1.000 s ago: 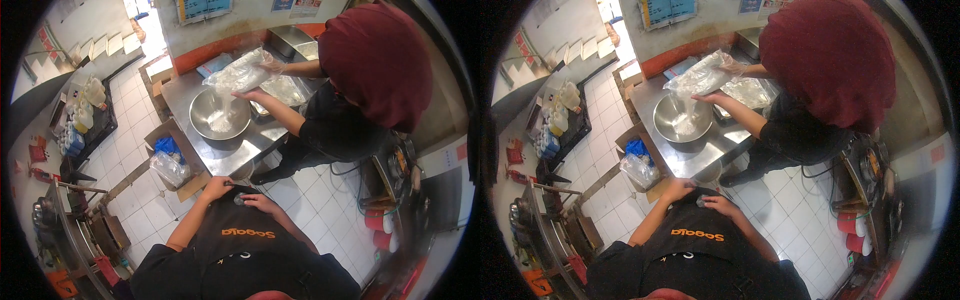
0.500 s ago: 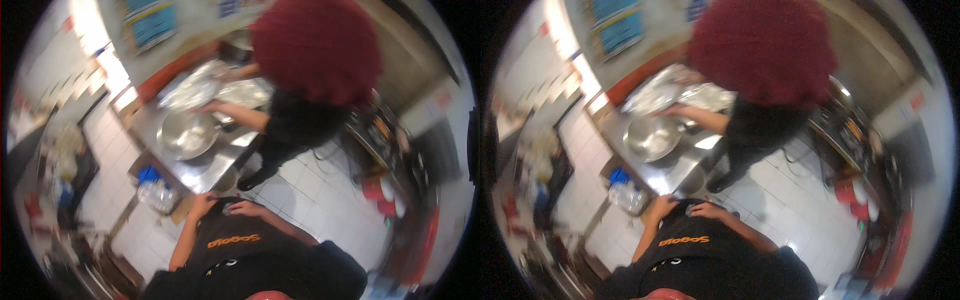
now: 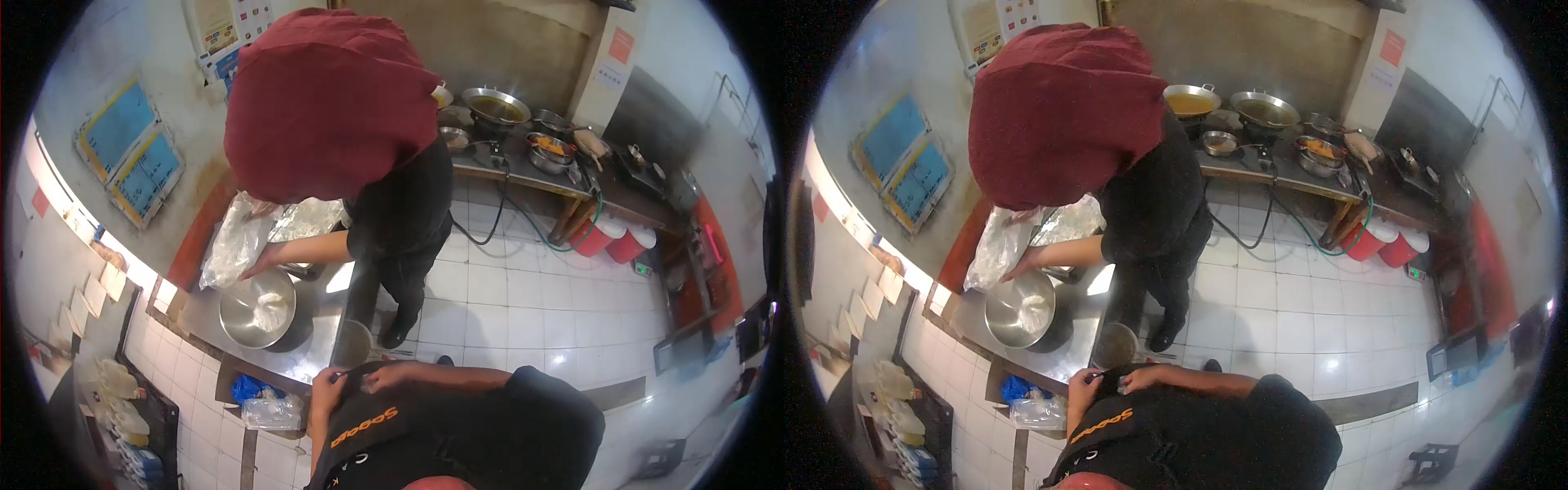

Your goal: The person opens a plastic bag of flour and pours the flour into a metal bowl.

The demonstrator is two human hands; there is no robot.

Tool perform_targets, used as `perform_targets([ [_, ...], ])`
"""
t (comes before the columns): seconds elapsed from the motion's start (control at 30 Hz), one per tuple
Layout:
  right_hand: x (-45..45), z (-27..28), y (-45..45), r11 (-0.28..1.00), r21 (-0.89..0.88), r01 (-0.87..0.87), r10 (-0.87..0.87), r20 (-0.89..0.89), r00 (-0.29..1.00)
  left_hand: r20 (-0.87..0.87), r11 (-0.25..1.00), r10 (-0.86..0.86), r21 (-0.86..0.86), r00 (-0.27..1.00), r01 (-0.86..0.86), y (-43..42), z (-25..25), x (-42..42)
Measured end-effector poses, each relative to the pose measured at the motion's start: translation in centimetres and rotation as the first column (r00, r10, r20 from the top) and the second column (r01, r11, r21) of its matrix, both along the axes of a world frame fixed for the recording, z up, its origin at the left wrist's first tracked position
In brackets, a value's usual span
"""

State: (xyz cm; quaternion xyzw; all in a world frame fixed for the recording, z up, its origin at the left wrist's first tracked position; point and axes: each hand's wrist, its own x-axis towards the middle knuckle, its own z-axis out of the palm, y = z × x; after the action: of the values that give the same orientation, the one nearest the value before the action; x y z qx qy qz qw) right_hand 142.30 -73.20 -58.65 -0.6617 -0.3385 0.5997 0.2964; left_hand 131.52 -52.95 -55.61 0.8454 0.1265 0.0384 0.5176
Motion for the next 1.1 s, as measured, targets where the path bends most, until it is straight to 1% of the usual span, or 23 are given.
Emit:
perform_targets([
  [0.03, 0.0, 1.3, 0.1, 1.0, 0.006, 0.007, -0.007, 0.005, 1.0, -0.058, 1.0, -0.019, -0.015, 0.998, 0.018, -0.3, 0.7, 0.1],
  [0.1, 0.1, 2.7, 0.1, 0.999, 0.041, -0.004, 0.006, -0.035, 0.999, -0.031, 0.999, -0.035, 0.029, 0.999, 0.036, 0.1, -1.5, 0.1],
  [0.13, 0.1, 2.1, 0.3, 0.997, 0.061, 0.042, -0.036, -0.104, 0.994, -0.031, 0.999, -0.041, 0.033, 0.999, 0.042, 0.2, -2.0, 0.2],
  [0.17, 0.1, 1.4, 0.4, 0.997, 0.064, 0.048, -0.041, -0.105, 0.994, -0.027, 0.999, -0.034, 0.021, 0.999, 0.034, 0.3, -2.6, 0.1],
  [0.2, 0.1, 1.2, 0.4, 0.998, 0.032, 0.052, -0.048, -0.103, 0.994, -0.022, 1.0, -0.025, 0.007, 0.999, 0.025, 0.2, -2.6, 0.0],
  [0.23, 0.0, 1.1, 0.5, 0.998, -0.001, 0.055, -0.055, -0.102, 0.993, -0.024, 1.0, -0.029, 0.009, 0.999, 0.029, 0.2, -2.5, -0.1],
  [0.27, -0.1, 0.8, 0.4, 0.998, 0.001, 0.058, -0.057, -0.104, 0.993, -0.023, 1.0, -0.003, -0.026, 1.0, 0.003, -0.1, -1.7, 0.0],
  [0.3, 0.0, -0.1, 0.2, 0.998, -0.039, 0.051, -0.054, -0.065, 0.996, -0.024, 0.998, 0.023, -0.061, 0.999, -0.025, -0.2, -1.2, 0.0],
  [0.33, 0.1, -1.0, 0.0, 0.996, -0.079, 0.045, -0.047, -0.025, 0.999, -0.025, 0.998, 0.023, -0.061, 0.999, -0.025, -0.3, -1.0, 0.1],
  [0.43, 0.1, -2.4, 0.0, 0.997, -0.078, 0.025, -0.027, -0.019, 0.999, -0.013, 0.995, 0.031, -0.095, 0.999, -0.032, -0.4, -0.6, 0.0],
  [0.47, 0.2, -2.5, 0.0, 0.997, -0.078, 0.022, -0.023, -0.019, 1.0, -0.002, 0.995, 0.028, -0.092, 1.0, -0.028, -0.5, -0.3, 0.0],
  [0.53, 0.2, -2.5, 0.0, 0.993, -0.098, 0.07, -0.083, -0.127, 0.988, 0.009, 0.996, 0.025, -0.09, 1.0, -0.024, -0.7, 0.1, -0.1],
  [0.6, 0.1, -2.2, 0.1, 0.991, -0.107, 0.083, -0.097, -0.132, 0.987, 0.063, 0.999, 0.014, -0.041, 0.998, -0.011, -0.8, 0.2, -0.1],
  [0.67, 0.2, -2.1, 0.0, 0.988, -0.115, 0.102, -0.118, -0.142, 0.983, 0.044, 0.998, 0.014, -0.061, 0.999, -0.011, -0.5, -0.7, 0.0],
  [0.73, 0.4, -2.4, 0.0, 0.999, -0.014, 0.05, -0.051, -0.085, 0.995, 0.023, 0.996, 0.017, -0.084, 1.0, -0.015, -0.3, -1.5, -0.2],
  [0.77, 0.3, -2.2, -0.1, 0.999, -0.015, 0.052, -0.053, -0.087, 0.995, 0.019, 0.994, 0.028, -0.102, 0.999, -0.026, -0.4, -1.2, -0.1],
  [0.83, 0.3, -1.8, -0.2, 0.99, -0.087, 0.111, -0.118, -0.075, 0.99, 0.011, 0.992, 0.042, -0.121, 0.999, -0.04, -0.7, -0.5, 0.0],
  [0.97, 0.5, -3.2, -0.1, 0.994, -0.071, 0.088, -0.092, -0.056, 0.994, 0.037, 0.999, 0.026, -0.047, 0.999, -0.025, -0.7, 0.2, 0.1],
  [1.0, 0.7, -3.6, -0.1, 0.997, -0.047, 0.064, -0.066, -0.036, 0.997, 0.036, 1.0, 0.019, -0.017, 0.999, -0.019, -0.7, 0.2, 0.1],
  [1.03, 0.7, -3.5, -0.1, 0.999, -0.026, 0.036, -0.036, -0.016, 0.999, 0.028, 0.999, 0.034, -0.023, 0.999, -0.033, -0.7, 0.3, 0.3],
  [1.07, 0.6, -3.4, -0.2, 0.999, -0.035, 0.011, -0.012, -0.026, 1.0, 0.013, 1.0, 0.01, 0.011, 1.0, -0.01, -0.6, 0.3, 0.5],
  [1.1, 0.5, -3.4, -0.4, 0.997, -0.044, 0.063, -0.063, 0.007, 0.998, -0.005, 0.999, 0.003, 0.043, 1.0, -0.002, -0.4, 0.1, 0.2],
])
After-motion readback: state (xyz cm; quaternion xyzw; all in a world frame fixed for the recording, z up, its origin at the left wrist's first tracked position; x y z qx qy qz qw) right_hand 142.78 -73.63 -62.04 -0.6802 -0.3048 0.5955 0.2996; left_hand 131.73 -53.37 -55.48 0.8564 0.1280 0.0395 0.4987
